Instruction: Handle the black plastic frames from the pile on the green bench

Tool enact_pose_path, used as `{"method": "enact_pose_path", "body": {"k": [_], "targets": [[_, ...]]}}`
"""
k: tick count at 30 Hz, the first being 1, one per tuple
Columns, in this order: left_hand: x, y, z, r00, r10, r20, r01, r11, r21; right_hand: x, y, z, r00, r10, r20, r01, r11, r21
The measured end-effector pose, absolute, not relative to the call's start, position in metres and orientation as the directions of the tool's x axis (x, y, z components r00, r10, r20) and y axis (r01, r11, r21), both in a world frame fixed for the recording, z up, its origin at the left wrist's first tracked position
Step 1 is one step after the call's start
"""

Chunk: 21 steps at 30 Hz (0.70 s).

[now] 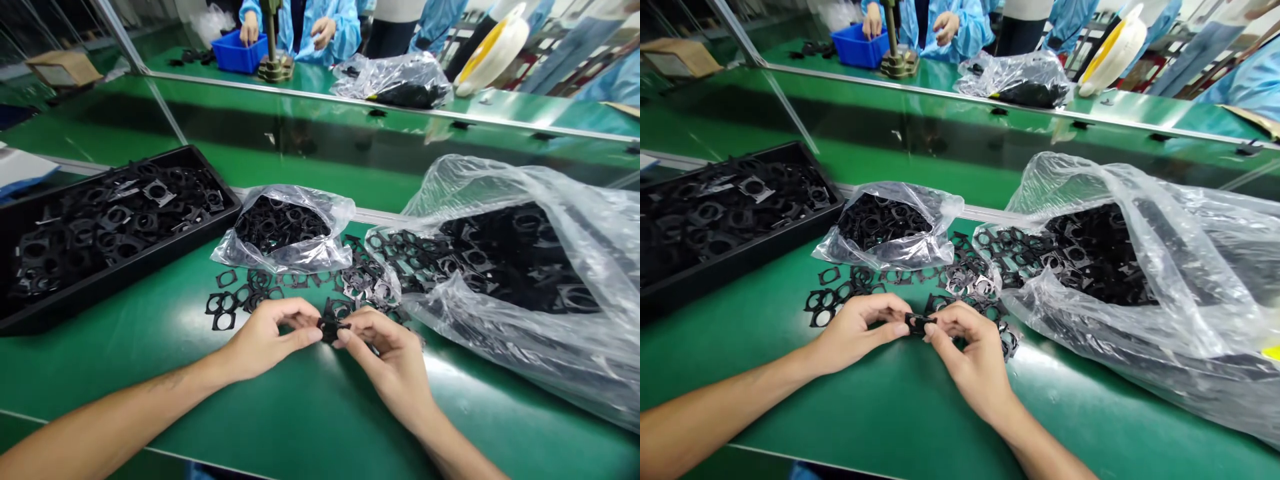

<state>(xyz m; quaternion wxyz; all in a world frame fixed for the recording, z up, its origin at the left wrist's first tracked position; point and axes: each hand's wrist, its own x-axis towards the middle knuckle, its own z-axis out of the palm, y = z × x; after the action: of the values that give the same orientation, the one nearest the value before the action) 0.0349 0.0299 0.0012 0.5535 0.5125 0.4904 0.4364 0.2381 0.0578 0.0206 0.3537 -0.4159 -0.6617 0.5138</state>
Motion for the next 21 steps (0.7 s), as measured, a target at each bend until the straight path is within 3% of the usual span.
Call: {"method": "enact_pose_path", "body": {"k": [5, 10, 15, 21], "targets": [[0.037, 0.0278, -0.0003, 0.071, 0.994, -0.08, 0.062, 0.075, 0.995, 0.2366, 0.058, 0.0211, -0.429, 0.895, 0.126, 0.265, 0.258, -0.929], [0.0374, 0.0274, 0.0011, 0.075, 0.996, -0.046, 0.091, 0.039, 0.995, 0.2352, 0.0585, 0.0204, -0.482, 0.87, 0.098, 0.293, 0.266, -0.918], [0.0356, 0.0279, 0.0033, 0.179, 0.979, -0.094, -0.016, 0.098, 0.995, 0.2366, 0.0597, 0.0213, -0.502, 0.864, 0.035, 0.276, 0.198, -0.94], [0.0331, 0.0305, 0.0038, 0.26, 0.95, -0.17, -0.131, 0.209, 0.969, 0.2377, 0.06, 0.0214, -0.522, 0.849, -0.087, 0.177, 0.008, -0.984]]}}
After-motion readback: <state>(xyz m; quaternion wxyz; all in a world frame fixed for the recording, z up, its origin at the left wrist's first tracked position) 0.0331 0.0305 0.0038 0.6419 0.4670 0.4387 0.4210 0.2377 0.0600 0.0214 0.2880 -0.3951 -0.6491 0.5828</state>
